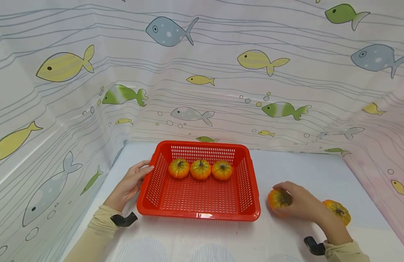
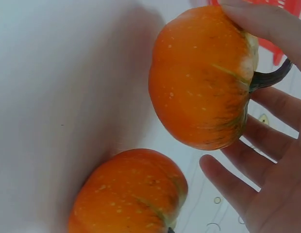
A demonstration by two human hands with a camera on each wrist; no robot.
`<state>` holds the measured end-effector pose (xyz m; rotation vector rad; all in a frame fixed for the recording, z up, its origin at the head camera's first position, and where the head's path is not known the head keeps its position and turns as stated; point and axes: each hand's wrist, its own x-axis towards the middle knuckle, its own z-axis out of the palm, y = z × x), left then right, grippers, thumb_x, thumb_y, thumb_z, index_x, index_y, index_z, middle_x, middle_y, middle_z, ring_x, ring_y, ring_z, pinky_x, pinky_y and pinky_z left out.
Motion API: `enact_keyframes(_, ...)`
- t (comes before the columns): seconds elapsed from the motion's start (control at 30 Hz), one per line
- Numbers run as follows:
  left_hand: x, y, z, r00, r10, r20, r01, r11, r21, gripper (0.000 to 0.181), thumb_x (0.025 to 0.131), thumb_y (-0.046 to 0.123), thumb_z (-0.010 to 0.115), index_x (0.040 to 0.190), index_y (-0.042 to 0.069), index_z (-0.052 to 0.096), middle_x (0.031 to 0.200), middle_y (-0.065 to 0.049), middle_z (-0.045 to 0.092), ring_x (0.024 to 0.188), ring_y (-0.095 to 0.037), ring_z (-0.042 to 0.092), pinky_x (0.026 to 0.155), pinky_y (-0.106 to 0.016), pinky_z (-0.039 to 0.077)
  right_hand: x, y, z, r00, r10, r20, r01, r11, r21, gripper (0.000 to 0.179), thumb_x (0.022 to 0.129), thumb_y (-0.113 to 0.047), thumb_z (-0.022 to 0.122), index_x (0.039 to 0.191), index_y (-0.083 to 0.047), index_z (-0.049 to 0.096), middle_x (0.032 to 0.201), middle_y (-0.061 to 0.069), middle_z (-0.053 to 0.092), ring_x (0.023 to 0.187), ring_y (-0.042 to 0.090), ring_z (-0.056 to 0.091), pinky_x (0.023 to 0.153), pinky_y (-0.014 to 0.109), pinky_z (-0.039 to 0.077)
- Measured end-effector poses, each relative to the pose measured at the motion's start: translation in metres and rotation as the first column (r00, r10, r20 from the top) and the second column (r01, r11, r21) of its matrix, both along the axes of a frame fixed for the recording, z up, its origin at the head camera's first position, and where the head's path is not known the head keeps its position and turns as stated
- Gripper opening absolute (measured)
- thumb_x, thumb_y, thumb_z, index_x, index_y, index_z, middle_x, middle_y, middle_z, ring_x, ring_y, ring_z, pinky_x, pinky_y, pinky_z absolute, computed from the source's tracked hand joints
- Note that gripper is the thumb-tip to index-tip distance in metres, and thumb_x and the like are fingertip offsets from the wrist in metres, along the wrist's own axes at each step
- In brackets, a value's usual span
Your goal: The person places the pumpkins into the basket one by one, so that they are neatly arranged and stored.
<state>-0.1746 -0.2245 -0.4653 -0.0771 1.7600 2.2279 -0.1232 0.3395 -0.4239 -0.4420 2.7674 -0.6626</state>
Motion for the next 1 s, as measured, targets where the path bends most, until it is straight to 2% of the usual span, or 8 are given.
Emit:
enact_keyframes(0.13, 0.000, 0.000, 0.001, 1.000, 0.002, 0.001, -0.002, 1.000, 0.000, 0.042, 0.105, 0.020, 0.062, 0.139, 0.005, 0.044, 0.111, 0.001, 0.076, 0.092, -0.009, 0.076, 0.084, -0.027, 0.064, -0.003, 0.000, 0.005, 0.999, -0.003, -0.034, 0.003, 1.000, -0.002, 0.071, 0.074, -0.045, 0.092, 0.131, -0.012, 0.064, 0.125, 0.002, 0.068, 0.114, 0.027, 0.062, 0.093, 0.047, 0.061)
enact_keyframes(0.27, 0.000, 0.000, 0.001, 1.000, 0.006, 0.004, -0.006, 1.000, -0.001, 0.042, 0.105, 0.019, 0.062, 0.140, 0.004, 0.044, 0.111, 0.002, 0.075, 0.092, -0.009, 0.075, 0.084, -0.027, 0.064, -0.007, -0.001, 0.014, 1.000, -0.020, -0.019, 0.020, 0.999, -0.034, 0.072, 0.076, -0.044, 0.091, 0.133, -0.011, 0.063, 0.127, 0.005, 0.067, 0.118, 0.031, 0.060, 0.094, 0.054, 0.060)
enact_keyframes(0.37, 0.001, 0.000, 0.001, 1.000, 0.008, 0.009, -0.008, 1.000, -0.006, 0.042, 0.105, 0.019, 0.062, 0.140, 0.005, 0.044, 0.111, 0.002, 0.075, 0.092, -0.009, 0.075, 0.084, -0.027, 0.064, -0.009, -0.003, 0.021, 1.000, -0.026, -0.017, 0.025, 0.999, -0.037, 0.072, 0.075, -0.045, 0.091, 0.133, -0.012, 0.062, 0.128, 0.005, 0.067, 0.118, 0.030, 0.059, 0.090, 0.049, 0.061)
enact_keyframes(0.57, 0.000, 0.000, 0.000, 1.000, 0.019, 0.013, -0.019, 1.000, -0.012, 0.039, 0.105, 0.020, 0.062, 0.138, 0.008, 0.046, 0.112, 0.001, 0.076, 0.092, -0.009, 0.076, 0.084, -0.028, 0.064, -0.015, -0.007, 0.031, 0.997, 0.001, -0.078, -0.002, 1.000, -0.012, 0.070, 0.075, -0.044, 0.091, 0.131, -0.015, 0.064, 0.125, 0.001, 0.069, 0.115, 0.026, 0.061, 0.086, 0.035, 0.059)
enact_keyframes(0.83, 0.000, 0.000, -0.003, 1.000, 0.008, 0.005, -0.008, 1.000, -0.015, 0.040, 0.105, 0.020, 0.062, 0.139, 0.008, 0.045, 0.112, 0.002, 0.076, 0.092, -0.009, 0.076, 0.084, -0.028, 0.064, -0.021, -0.011, 0.042, 0.994, 0.011, -0.104, -0.013, 1.000, -0.023, 0.071, 0.074, -0.044, 0.092, 0.131, -0.014, 0.063, 0.125, 0.001, 0.070, 0.115, 0.026, 0.061, 0.088, 0.031, 0.059)
enact_keyframes(1.0, -0.001, 0.000, -0.003, 1.000, 0.011, 0.011, -0.011, 1.000, -0.014, 0.041, 0.105, 0.021, 0.062, 0.139, 0.008, 0.045, 0.112, 0.002, 0.075, 0.092, -0.009, 0.075, 0.084, -0.028, 0.064, -0.023, -0.010, 0.048, 0.990, 0.027, -0.142, -0.031, 0.999, -0.029, 0.070, 0.074, -0.042, 0.093, 0.132, -0.016, 0.062, 0.126, 0.002, 0.068, 0.115, 0.025, 0.060, 0.088, 0.024, 0.058)
